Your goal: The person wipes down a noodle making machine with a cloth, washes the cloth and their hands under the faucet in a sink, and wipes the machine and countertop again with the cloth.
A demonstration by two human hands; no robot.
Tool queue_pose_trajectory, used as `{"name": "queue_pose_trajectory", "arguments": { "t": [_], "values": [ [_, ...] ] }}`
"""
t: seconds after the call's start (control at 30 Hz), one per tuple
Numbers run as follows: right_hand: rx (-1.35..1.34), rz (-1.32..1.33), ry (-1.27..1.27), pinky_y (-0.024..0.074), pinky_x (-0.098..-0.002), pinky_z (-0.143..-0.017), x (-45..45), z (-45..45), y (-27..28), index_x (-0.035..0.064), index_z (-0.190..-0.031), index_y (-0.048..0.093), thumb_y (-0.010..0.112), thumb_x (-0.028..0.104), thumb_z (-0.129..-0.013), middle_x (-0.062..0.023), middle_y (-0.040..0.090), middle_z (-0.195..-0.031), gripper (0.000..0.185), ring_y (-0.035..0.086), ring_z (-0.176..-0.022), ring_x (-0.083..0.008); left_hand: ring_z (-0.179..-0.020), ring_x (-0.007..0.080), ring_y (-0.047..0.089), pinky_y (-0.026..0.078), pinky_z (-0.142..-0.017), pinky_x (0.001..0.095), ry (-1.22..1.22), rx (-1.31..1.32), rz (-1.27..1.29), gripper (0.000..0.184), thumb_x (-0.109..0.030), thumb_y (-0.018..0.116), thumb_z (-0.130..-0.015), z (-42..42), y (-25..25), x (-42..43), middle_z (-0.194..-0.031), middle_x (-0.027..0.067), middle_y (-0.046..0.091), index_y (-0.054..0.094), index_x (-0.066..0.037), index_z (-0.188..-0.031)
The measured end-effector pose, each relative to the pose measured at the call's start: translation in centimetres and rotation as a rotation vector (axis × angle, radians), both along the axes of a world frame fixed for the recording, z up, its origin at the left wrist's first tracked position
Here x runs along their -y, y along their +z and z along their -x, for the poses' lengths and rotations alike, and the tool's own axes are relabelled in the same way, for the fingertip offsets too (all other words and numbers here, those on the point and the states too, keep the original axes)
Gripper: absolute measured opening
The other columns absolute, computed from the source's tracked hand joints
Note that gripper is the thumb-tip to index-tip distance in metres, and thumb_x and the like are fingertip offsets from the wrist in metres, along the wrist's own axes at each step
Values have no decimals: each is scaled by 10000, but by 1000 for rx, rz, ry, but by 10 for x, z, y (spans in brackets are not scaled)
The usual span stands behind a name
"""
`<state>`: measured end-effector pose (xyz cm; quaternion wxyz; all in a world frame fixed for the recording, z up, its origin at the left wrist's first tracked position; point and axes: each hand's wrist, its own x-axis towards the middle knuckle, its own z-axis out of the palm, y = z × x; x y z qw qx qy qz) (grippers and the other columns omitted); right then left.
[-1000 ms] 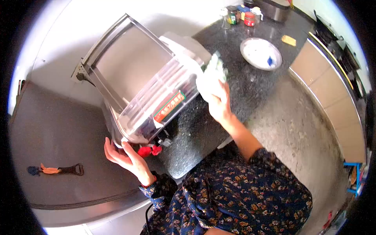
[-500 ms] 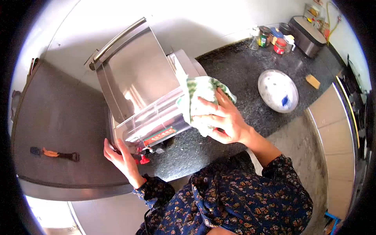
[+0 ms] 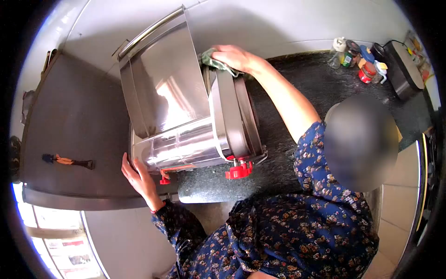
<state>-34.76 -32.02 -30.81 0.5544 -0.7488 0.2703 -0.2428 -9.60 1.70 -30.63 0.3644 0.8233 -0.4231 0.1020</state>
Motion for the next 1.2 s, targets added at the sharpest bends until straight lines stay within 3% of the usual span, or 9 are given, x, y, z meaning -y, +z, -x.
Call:
{"name": "queue_pose_trajectory", "arguments": {
  "t": [0.17, 0.3, 0.43, 0.57, 0.67, 0.83, 1.0, 1.1, 1.2],
  "values": [
    [-41, 653, -95, 467, -397, -750, -74, 20, 26, 23, -844, 623, 535, 133, -809, -111, 593, -848, 145, 557, -742, -219, -1114, 363, 483, 378, -953, 430, 5, 8, 8, 451, -293, 426, -952, -5, -7, 1, -1228, 231, 474, 462, 15, -1279],
    [232, 873, -82, 345, -480, -985, -176, 57, 35, 96, -811, 658, 631, 177, -707, -111, 607, -1034, 135, 502, -1074, -299, -1138, 354, 476, 376, -963, 426, -16, 14, 39, 454, -294, 415, -954, -17, -17, 0, -1253, 226, 466, 460, 14, -1284],
    [353, 673, 151, 284, -502, -1058, -205, 76, 13, 180, -984, 679, 664, 297, -752, -2, 555, -1245, 260, 420, -1250, -277, -1170, 332, 463, 363, -988, 416, 6, -70, 57, 463, -304, 401, -955, -16, -18, -8, -1289, 214, 455, 457, 10, -1292],
    [253, 846, -82, 252, -511, -1049, -149, 65, 6, 213, -1161, 610, 488, 555, -851, -24, 516, -1303, 478, 373, -1284, -288, -1180, 317, 458, 358, -998, 411, -30, -109, 86, 476, -318, 397, -953, -29, -28, -13, -1315, 204, 442, 456, 1, -1301],
    [408, 749, -102, 271, -470, -1047, -82, 39, -7, 145, -998, 657, 631, 228, -736, -69, 605, -1158, 276, 460, -1206, -286, -1190, 292, 449, 369, -989, 400, -24, -253, 115, 513, -360, 412, -945, -16, -21, -9, -1327, 181, 434, 427, -18, -1326],
    [225, 66, 23, 401, -323, -910, -7, 28, -39, 11, -1062, 568, 456, 284, -915, -140, 579, -1043, 329, 544, -1030, -248, -1198, 284, 439, 374, -987, 395, -53, -308, 141, 537, -387, 408, -940, -27, -29, -7, -1345, 159, 414, 394, -33, -1344],
    [620, -38, -16, 408, -370, -935, 3, 13, -118, 14, -1205, 520, 365, 294, -990, -165, 591, -1170, 386, 553, -1086, -305, -1206, 296, 427, 368, -1000, 406, -33, -412, 158, 586, -413, 402, -915, -28, -28, -7, -1339, 177, 403, 372, -14, -1344],
    [349, -50, 4, 401, -347, -947, 2, 31, -105, 31, -1232, 516, 342, 326, -999, -150, 590, -1191, 414, 564, -1083, -272, -1201, 304, 429, 357, -1009, 408, 17, -355, 124, 591, -394, 389, -898, -35, -27, -12, -1336, 177, 400, 349, -17, -1352],
    [475, -77, -54, 430, -316, -894, 7, 16, -118, 42, -1209, 529, 476, 302, -953, -120, 619, -1129, 369, 588, -1006, -203, -1211, 299, 421, 354, -1015, 410, -14, -390, 133, 617, -421, 400, -891, -30, -25, -11, -1335, 174, 398, 339, -21, -1357]
  ]
}}
